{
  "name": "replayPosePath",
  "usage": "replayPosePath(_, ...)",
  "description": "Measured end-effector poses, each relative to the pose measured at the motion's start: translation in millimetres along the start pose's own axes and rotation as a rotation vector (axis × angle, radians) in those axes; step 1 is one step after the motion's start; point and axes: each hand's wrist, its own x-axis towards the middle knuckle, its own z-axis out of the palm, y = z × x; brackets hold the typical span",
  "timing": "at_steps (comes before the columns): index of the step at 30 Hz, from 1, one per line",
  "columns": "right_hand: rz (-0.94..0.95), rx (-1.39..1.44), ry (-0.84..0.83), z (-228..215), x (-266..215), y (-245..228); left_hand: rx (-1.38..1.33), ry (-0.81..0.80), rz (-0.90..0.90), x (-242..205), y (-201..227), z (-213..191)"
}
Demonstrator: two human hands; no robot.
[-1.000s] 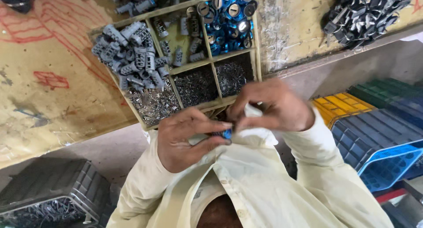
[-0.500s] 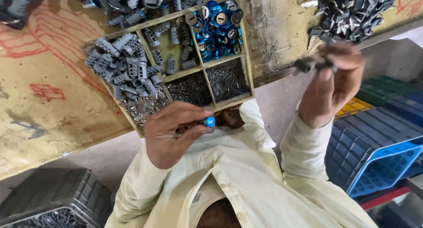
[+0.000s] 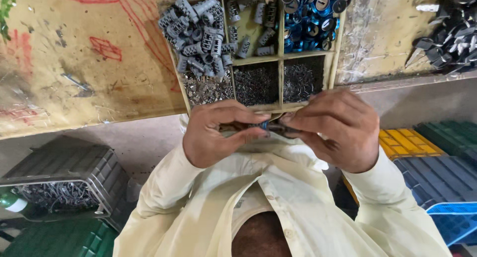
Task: The person assembles keychains by hand, inserting small metal pins into grey plastic key blanks and attaching blue metal caps. The person handles each component individually and places the finished keychains on the work surface.
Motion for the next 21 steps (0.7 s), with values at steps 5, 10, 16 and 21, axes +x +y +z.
replayPosePath(5, -0.248, 0.126, -0.13, 12, 7, -3, -0.024, -0.201, -0.109, 1, 5, -10)
replayPosePath(10, 0.031, -0.03, 0.156, -7, -19, 35, 0.436, -0.005, 0.07, -12, 17, -13)
replayPosePath(16, 0.311, -0.793, 0.217, -16, -37, 71, 1.029, 0.408, 0.162, -17, 17, -23)
replayPosePath(21, 0.117, -0.681, 0.191, 1, 12, 26, 0.98, 0.493, 0.179, -21, 13, -17)
